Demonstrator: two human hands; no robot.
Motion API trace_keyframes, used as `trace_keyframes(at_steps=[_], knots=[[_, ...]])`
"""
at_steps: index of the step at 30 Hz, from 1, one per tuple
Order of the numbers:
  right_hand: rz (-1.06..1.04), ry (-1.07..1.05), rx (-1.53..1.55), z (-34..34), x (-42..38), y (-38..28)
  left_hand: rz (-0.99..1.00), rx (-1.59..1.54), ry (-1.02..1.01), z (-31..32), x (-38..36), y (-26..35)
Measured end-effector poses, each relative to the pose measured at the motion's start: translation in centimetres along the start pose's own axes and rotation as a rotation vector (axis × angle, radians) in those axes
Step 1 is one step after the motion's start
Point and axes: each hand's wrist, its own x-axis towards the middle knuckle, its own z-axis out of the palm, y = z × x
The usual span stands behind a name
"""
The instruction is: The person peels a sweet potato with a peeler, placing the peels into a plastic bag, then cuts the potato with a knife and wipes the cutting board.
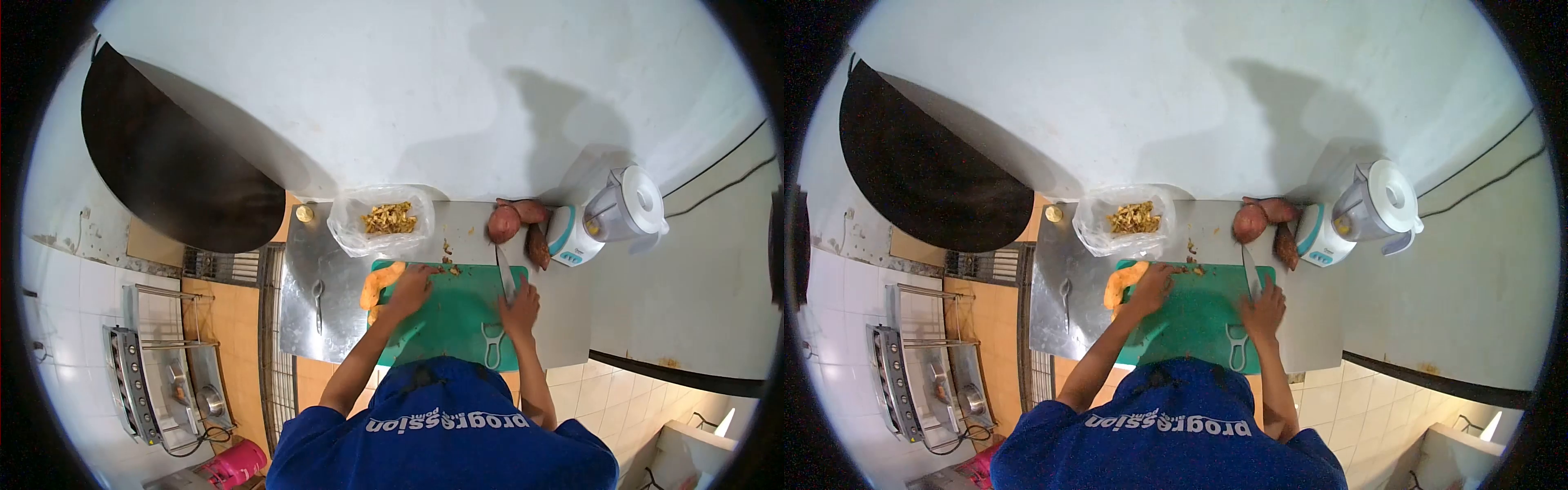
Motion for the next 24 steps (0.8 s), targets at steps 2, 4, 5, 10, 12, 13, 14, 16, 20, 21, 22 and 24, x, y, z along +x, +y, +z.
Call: trace_keyframes(at_steps=[2,4,5,10,12,13,14,16,20,21,22,24], knots=[[0.244,-0.194,-0.186,-1.3,-2.9,1.0,0.254,0.347,-0.008,2.2,-0.6,0.2],[0.210,-0.176,-0.116,0.5,-4.4,3.8,0.248,0.453,-0.025,4.2,-0.3,0.3],[0.170,-0.153,-0.043,1.1,-4.8,5.1,0.242,0.563,-0.035,5.1,-0.1,0.3],[0.213,-0.140,0.029,0.8,-4.2,5.4,0.181,0.614,0.053,5.2,2.1,0.7],[0.199,-0.103,0.081,0.7,-4.2,5.2,0.162,0.655,0.180,5.0,2.4,1.0],[0.190,-0.101,0.083,0.5,-4.2,5.0,0.093,0.508,0.240,5.1,2.2,0.9],[0.177,-0.054,0.098,0.3,-4.4,4.8,0.023,0.360,0.298,5.2,2.0,0.7],[0.156,-0.013,0.115,-0.6,-4.6,3.8,0.104,0.376,0.390,5.1,1.4,0.6],[-0.008,0.058,0.140,-0.7,-5.0,4.0,0.161,0.407,0.442,5.8,1.6,-0.2],[-0.081,0.102,0.190,-0.5,-4.8,4.3,0.157,0.404,0.444,5.8,1.4,-0.1],[-0.083,0.100,0.188,-1.6,-4.5,3.3,0.125,0.390,0.409,5.8,1.2,0.1],[0.187,-0.177,0.287,-3.7,-4.0,1.7,0.092,0.375,0.371,6.0,0.6,0.2]])
